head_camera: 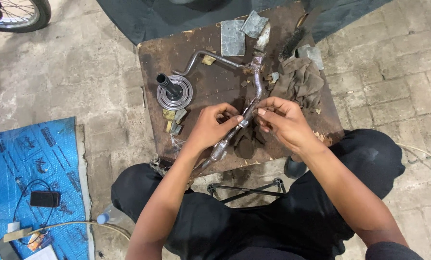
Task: Scraping a metal pipe with a small abrasive tool to clean the surface.
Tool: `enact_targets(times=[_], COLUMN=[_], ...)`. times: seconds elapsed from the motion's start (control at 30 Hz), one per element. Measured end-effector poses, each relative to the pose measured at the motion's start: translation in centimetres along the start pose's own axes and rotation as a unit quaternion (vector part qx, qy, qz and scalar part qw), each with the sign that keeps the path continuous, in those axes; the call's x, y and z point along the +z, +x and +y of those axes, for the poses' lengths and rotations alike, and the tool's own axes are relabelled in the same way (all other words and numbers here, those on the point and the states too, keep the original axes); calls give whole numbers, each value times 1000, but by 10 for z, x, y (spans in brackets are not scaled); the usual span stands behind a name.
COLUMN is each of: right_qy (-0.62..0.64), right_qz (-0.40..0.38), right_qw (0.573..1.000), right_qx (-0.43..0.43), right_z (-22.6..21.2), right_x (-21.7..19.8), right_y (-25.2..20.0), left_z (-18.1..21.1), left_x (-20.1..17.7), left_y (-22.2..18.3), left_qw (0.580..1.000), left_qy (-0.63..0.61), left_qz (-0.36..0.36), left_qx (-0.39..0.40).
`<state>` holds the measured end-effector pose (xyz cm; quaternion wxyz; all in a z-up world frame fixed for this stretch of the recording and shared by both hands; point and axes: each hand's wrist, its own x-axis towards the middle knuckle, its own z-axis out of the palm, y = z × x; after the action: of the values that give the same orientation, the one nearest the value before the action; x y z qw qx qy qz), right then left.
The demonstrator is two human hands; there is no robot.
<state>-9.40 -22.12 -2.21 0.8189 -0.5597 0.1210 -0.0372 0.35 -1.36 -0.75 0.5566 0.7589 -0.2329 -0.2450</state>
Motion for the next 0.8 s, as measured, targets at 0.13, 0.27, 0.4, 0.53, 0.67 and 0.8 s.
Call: enact_targets(times=[0.13, 0.27, 0.4, 0.53, 0.67, 0.8], right_qy=[84, 144, 153, 153, 158, 46], right_qz=[-13, -18, -18, -11, -11, 9], right_qw=[995, 983, 981, 978, 975, 992], right_qx=[59, 108, 115, 141, 157, 117], right_z=[0, 7, 8, 8, 13, -4], right_x=[-5, -14, -16, -10, -5, 3], right_y=[3, 9, 9, 7, 3, -5], left_z=[-11, -4, 2, 10, 19, 21], left_x=[2, -1, -3, -6, -4, -4], left_y=[2, -3, -7, -8, -12, -15], left_qw=[1000, 999, 999, 998, 989, 988], left_qy=[-13, -29, -27, 12, 41, 47], left_qz=[-9, -28, -27, -5, 15, 19], left_qx=[-2, -16, -3, 64, 141, 149])
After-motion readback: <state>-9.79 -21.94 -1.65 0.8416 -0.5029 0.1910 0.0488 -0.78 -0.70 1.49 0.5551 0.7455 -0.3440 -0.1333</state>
